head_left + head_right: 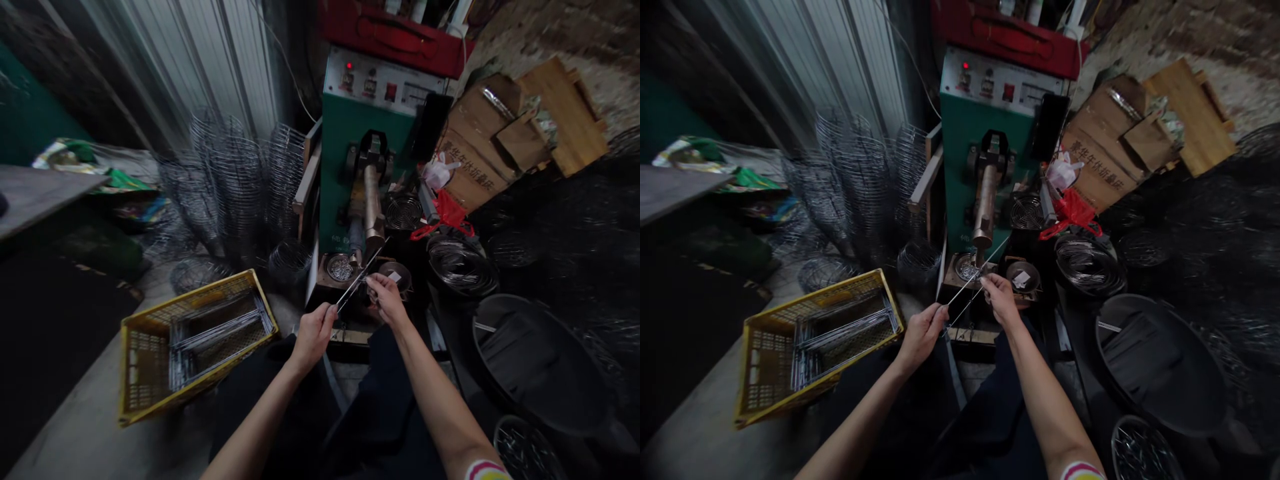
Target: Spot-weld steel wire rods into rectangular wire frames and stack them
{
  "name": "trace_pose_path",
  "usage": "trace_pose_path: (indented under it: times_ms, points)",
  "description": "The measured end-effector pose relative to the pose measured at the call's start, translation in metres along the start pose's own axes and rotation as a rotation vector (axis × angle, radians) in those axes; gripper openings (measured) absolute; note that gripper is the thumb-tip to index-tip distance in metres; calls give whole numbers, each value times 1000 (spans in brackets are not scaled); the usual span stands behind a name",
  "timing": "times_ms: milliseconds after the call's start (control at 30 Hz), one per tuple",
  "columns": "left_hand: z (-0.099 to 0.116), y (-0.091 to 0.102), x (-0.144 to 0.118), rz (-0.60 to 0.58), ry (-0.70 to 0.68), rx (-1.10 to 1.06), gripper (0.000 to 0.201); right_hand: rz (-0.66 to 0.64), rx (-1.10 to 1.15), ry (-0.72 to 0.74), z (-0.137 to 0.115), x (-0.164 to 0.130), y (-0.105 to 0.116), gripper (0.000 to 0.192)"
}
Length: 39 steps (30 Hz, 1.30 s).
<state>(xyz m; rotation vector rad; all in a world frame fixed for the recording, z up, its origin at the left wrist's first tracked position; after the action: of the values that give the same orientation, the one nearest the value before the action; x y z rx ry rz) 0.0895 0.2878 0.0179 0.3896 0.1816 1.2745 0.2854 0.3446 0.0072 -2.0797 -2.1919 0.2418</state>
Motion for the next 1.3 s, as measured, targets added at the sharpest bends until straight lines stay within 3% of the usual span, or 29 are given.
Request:
trace_pose_path:
  times_ms: [667, 1033, 1300]
  points:
    - [-2, 2, 7, -27, 38, -71, 38, -1, 44, -18, -1, 11, -5, 28]
    - [11, 2, 18, -28, -89, 83, 36, 66, -118, 42, -13, 5, 13, 37]
    - [9, 5, 35, -39, -116, 85, 38, 82, -180, 86, -17, 13, 17, 37]
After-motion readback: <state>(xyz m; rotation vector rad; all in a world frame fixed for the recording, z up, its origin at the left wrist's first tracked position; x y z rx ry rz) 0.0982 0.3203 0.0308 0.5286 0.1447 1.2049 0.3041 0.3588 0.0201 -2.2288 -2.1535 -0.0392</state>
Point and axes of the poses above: each hand's wrist, its own x-axis towards the middle knuckle, its own y-axis out of the back of the hand, z = x × y, the point moved 5 cm from there along x, towards the middle knuckle, and after that the axes turned 9 degrees about -z, right-handed, at the moved point
